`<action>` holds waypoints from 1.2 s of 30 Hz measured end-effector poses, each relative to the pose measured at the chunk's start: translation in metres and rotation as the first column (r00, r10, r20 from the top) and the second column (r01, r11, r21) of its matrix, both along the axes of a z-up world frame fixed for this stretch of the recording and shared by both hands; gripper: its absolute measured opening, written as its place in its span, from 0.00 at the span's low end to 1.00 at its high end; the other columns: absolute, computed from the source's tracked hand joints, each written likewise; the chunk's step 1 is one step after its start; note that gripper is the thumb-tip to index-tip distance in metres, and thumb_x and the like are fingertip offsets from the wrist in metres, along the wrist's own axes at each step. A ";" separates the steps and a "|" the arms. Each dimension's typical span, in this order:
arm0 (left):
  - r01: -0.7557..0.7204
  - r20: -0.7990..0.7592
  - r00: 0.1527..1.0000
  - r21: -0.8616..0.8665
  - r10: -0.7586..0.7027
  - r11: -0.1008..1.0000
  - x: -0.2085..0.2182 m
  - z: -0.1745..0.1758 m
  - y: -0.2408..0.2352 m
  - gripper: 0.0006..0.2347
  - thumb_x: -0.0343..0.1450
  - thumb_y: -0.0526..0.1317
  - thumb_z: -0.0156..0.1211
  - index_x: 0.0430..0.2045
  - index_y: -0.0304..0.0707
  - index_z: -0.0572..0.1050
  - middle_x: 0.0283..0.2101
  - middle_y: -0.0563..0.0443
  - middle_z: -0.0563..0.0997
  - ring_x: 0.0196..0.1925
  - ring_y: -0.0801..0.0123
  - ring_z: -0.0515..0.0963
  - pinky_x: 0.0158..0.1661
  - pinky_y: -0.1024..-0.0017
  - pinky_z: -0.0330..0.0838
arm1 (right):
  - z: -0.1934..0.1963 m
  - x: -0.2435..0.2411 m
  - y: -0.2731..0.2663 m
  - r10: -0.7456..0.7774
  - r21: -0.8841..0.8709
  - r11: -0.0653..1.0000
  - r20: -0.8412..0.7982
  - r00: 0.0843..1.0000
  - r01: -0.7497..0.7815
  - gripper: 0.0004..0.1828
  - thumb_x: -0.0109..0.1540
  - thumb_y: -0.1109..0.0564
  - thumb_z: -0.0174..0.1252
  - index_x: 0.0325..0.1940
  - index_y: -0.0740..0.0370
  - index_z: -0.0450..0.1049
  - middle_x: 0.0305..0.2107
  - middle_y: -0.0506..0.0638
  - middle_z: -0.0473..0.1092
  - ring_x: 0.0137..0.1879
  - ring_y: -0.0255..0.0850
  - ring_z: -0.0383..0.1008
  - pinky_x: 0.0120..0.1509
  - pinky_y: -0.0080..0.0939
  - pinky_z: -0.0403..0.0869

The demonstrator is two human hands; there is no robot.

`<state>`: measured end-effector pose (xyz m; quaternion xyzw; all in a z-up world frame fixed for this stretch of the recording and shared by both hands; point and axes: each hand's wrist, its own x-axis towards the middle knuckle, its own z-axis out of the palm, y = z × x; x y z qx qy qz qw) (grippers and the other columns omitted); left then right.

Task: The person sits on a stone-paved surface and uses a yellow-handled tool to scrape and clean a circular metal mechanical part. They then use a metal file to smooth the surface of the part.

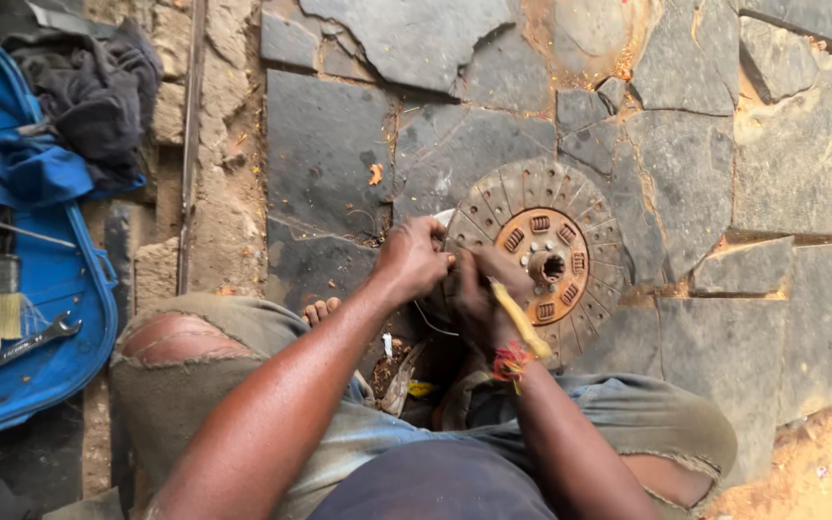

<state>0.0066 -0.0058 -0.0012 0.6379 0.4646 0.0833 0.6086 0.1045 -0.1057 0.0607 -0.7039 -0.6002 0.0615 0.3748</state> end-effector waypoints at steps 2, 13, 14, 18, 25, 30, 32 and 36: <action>-0.030 0.060 0.998 -0.040 0.032 0.999 -0.001 0.003 0.000 0.15 0.65 0.37 0.69 0.44 0.35 0.81 0.36 0.47 0.86 0.35 0.69 0.83 0.38 0.68 0.78 | 0.006 0.001 0.004 0.024 -0.053 0.998 0.046 0.999 -0.022 0.02 0.64 0.68 0.59 0.36 0.69 0.76 0.25 0.56 0.72 0.31 0.43 0.72 0.37 0.40 0.70; -0.002 0.025 1.000 -0.109 0.005 0.994 -0.004 0.007 0.000 0.16 0.64 0.36 0.68 0.46 0.38 0.79 0.32 0.49 0.85 0.30 0.69 0.82 0.31 0.66 0.76 | -0.011 0.014 0.000 0.003 0.013 1.000 0.025 1.000 -0.003 0.03 0.64 0.66 0.59 0.38 0.72 0.76 0.30 0.56 0.74 0.38 0.38 0.75 0.43 0.37 0.74; 0.000 0.012 1.000 -0.118 0.001 0.993 -0.005 0.007 -0.001 0.16 0.64 0.36 0.68 0.45 0.37 0.79 0.32 0.49 0.84 0.30 0.68 0.82 0.31 0.66 0.76 | -0.010 0.014 -0.010 -0.092 -0.060 0.994 -0.028 0.995 0.090 0.04 0.65 0.67 0.59 0.37 0.71 0.77 0.27 0.56 0.73 0.34 0.40 0.74 0.40 0.38 0.72; -0.019 0.011 1.000 -0.102 0.020 0.995 -0.001 -0.003 0.000 0.14 0.62 0.35 0.68 0.42 0.37 0.80 0.34 0.48 0.84 0.33 0.67 0.82 0.34 0.65 0.78 | -0.016 0.019 -0.014 -0.221 -0.118 0.972 -0.194 0.956 0.201 0.06 0.68 0.66 0.56 0.37 0.68 0.77 0.25 0.58 0.71 0.32 0.47 0.72 0.39 0.41 0.72; -0.053 0.062 0.997 -0.044 0.056 0.998 -0.003 -0.004 -0.001 0.17 0.61 0.36 0.72 0.43 0.40 0.80 0.35 0.49 0.86 0.37 0.67 0.84 0.40 0.67 0.78 | 0.015 0.013 -0.002 -0.064 -0.088 0.994 0.047 0.997 0.068 0.03 0.64 0.66 0.58 0.40 0.67 0.77 0.30 0.58 0.75 0.35 0.48 0.78 0.42 0.41 0.75; -0.036 0.084 0.996 -0.079 0.043 0.996 -0.004 -0.007 -0.003 0.13 0.64 0.36 0.70 0.41 0.39 0.82 0.34 0.49 0.86 0.34 0.67 0.85 0.37 0.66 0.79 | 0.002 -0.006 0.003 -0.061 -0.032 0.998 -0.004 0.998 0.061 0.02 0.64 0.65 0.59 0.37 0.65 0.77 0.31 0.57 0.76 0.37 0.47 0.78 0.42 0.41 0.74; -0.035 0.075 0.996 -0.089 0.042 0.995 -0.003 -0.001 0.000 0.11 0.66 0.37 0.67 0.42 0.41 0.82 0.34 0.51 0.86 0.33 0.68 0.84 0.36 0.66 0.78 | -0.001 -0.002 0.011 -0.012 -0.052 0.999 0.028 1.000 0.013 0.02 0.63 0.65 0.60 0.36 0.67 0.76 0.29 0.58 0.75 0.35 0.48 0.76 0.41 0.43 0.73; -0.011 0.042 0.999 -0.075 0.014 0.997 -0.008 0.004 0.003 0.16 0.61 0.36 0.72 0.43 0.43 0.81 0.35 0.53 0.85 0.35 0.70 0.82 0.38 0.70 0.77 | -0.005 0.018 -0.009 -0.131 -0.110 0.985 0.010 0.991 0.132 0.05 0.64 0.64 0.59 0.33 0.67 0.75 0.24 0.57 0.72 0.29 0.48 0.73 0.36 0.45 0.70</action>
